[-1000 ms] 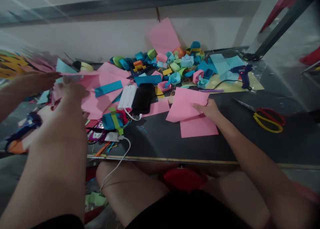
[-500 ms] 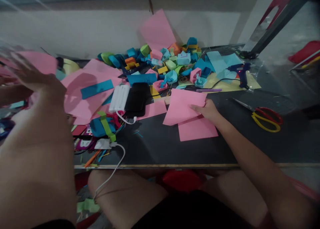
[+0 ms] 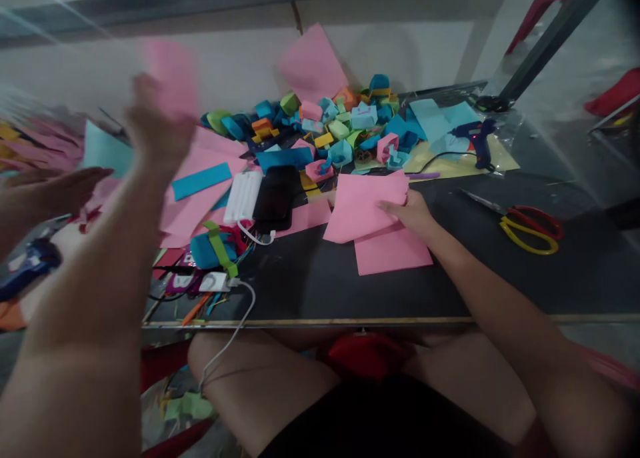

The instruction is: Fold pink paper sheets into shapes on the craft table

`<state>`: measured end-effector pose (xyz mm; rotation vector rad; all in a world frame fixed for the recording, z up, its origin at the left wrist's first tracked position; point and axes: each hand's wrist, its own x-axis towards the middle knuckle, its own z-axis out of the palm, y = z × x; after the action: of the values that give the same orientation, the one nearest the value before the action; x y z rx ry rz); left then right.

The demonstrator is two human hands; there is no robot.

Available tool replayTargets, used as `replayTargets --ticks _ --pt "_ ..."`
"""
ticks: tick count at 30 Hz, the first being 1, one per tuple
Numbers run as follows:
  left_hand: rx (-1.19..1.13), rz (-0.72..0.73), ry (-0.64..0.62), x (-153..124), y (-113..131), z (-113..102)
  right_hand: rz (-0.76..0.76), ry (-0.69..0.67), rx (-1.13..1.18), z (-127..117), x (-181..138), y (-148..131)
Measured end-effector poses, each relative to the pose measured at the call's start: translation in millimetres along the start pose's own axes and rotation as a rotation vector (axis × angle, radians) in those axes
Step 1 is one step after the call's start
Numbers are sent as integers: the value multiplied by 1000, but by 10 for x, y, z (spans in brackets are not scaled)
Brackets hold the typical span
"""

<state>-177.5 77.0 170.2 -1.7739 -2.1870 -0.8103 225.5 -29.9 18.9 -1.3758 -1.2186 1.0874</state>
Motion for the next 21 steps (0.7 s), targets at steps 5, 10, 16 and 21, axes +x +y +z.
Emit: replayTargets --ticks 5,10,16,21 --pt "24 732 -219 -1321 1011 258 -12 110 139 47 8 -2" --pt "-158 1071 -330 -2094 1231 688 86 184 223 10 43 -21" --pt "-35 977 -431 -2269 1242 803 136 -8 293 -67 61 -63" --pt "-135 886 -538 -2292 1213 713 81 -82 -72 -111 66 64"
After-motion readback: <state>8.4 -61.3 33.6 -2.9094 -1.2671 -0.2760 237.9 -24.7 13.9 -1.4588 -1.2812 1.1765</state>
